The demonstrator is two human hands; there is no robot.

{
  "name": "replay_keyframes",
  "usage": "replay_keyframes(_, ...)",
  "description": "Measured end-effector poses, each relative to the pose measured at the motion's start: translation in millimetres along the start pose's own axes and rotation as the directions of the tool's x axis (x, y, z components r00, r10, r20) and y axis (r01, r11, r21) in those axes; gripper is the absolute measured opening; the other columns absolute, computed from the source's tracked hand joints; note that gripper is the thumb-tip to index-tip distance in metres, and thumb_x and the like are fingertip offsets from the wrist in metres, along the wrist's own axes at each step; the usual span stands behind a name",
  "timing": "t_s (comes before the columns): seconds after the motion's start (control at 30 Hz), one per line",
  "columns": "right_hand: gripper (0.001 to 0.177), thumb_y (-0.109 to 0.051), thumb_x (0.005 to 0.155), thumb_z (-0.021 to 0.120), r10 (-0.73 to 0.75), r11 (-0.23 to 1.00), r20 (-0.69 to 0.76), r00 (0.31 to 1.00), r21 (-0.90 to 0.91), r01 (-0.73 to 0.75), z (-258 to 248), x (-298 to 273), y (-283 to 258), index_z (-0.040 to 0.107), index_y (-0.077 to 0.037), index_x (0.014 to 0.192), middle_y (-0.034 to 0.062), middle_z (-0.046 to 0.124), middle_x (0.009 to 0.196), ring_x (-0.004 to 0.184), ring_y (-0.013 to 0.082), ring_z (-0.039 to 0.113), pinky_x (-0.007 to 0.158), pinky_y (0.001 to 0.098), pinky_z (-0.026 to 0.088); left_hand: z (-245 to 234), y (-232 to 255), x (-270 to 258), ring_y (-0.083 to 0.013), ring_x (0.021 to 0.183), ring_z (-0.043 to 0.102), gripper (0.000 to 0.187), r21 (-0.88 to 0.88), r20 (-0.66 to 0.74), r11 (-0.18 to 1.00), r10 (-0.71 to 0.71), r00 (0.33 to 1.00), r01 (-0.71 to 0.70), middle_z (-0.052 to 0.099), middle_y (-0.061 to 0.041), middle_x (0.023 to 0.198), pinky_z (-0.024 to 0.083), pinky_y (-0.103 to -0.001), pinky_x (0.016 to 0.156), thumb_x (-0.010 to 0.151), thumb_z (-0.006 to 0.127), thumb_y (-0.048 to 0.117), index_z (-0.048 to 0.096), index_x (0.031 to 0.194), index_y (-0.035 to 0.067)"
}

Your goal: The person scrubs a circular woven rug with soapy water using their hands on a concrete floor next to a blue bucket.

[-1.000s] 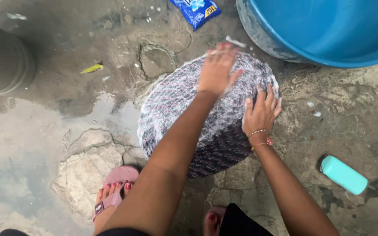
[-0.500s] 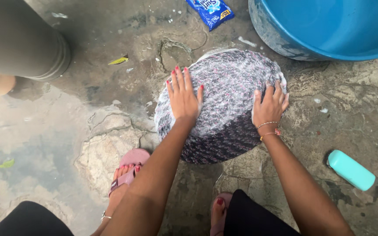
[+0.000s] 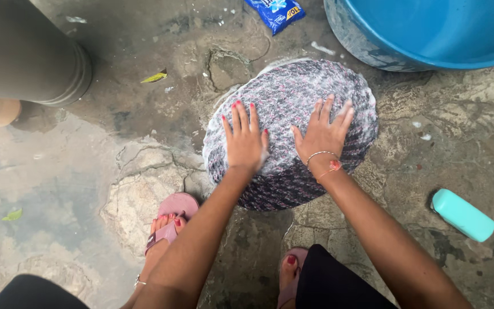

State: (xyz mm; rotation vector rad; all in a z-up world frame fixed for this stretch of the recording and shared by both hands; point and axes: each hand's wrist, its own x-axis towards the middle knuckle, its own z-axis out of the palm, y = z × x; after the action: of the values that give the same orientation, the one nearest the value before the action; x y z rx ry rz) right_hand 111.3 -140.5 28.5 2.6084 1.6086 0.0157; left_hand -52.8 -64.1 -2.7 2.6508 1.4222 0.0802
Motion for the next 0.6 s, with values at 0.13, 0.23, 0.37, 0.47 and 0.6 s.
replay_keyframes(0.13,0.101,-0.073,0.096,0.04,0.0,1.0,0.035,0.999,-0.021,0.001,2,25,-6,0.035,0.01,0.154,0.0323,0.028,0.161,0.15,0.05,0.019,0.122,0.0567,0.007,-10,-36,22,-0.0321,0.155,0.021,0.07,-0.092,0.037,0.975,0.208,0.977,-0.204,0.027,-0.02,0.165,0.013,-0.052,0.125,0.103,0.043,0.044,0.029,0.159,0.005)
replay_keyframes(0.23,0.104,-0.074,0.098,0.04,0.029,0.997,0.008,1.0,0.066,-0.03,15,57,-4,0.032,0.012,0.156,0.0392,0.027,0.159,0.15,0.0505,0.021,0.123,0.0531,0.01,-28,-61,24,-0.0319,0.156,0.024,0.07,-0.213,0.095,0.935,0.309,0.946,-0.284,0.031,-0.02,0.166,0.015,-0.049,0.127,0.103,0.048,0.044,0.031,0.158,0.005)
replay_keyframes(0.37,0.099,-0.068,0.102,0.041,0.089,0.983,-0.108,0.99,0.17,-0.07,42,105,-1,0.031,0.014,0.156,0.0401,0.027,0.16,0.152,0.0477,0.021,0.123,0.0513,0.013,-34,-68,20,-0.0394,0.157,0.022,0.079,-0.365,-0.043,0.891,0.273,0.961,-0.27,0.028,-0.028,0.165,0.017,-0.046,0.129,0.098,0.06,0.041,0.03,0.159,0.002)
replay_keyframes(0.47,0.095,-0.064,0.105,0.041,0.119,0.976,-0.077,0.99,0.19,-0.103,51,131,-5,0.031,0.016,0.155,0.0366,0.027,0.162,0.155,0.0449,0.02,0.125,0.0545,0.012,-32,-70,21,-0.0433,0.157,0.018,0.088,-0.407,-0.076,0.871,0.268,0.961,-0.275,0.023,-0.031,0.166,0.014,-0.048,0.13,0.095,0.065,0.039,0.024,0.16,-0.003)
replay_keyframes(0.6,0.093,-0.063,0.105,0.043,0.01,0.981,-0.099,0.995,0.194,0.009,46,132,-28,0.032,0.016,0.154,0.0349,0.028,0.163,0.156,0.0438,0.019,0.125,0.0559,0.011,-30,-75,20,-0.0427,0.159,0.014,0.092,-0.361,-0.079,0.904,0.216,0.973,-0.23,0.017,-0.029,0.169,0.011,-0.049,0.131,0.094,0.064,0.037,0.018,0.161,-0.005)
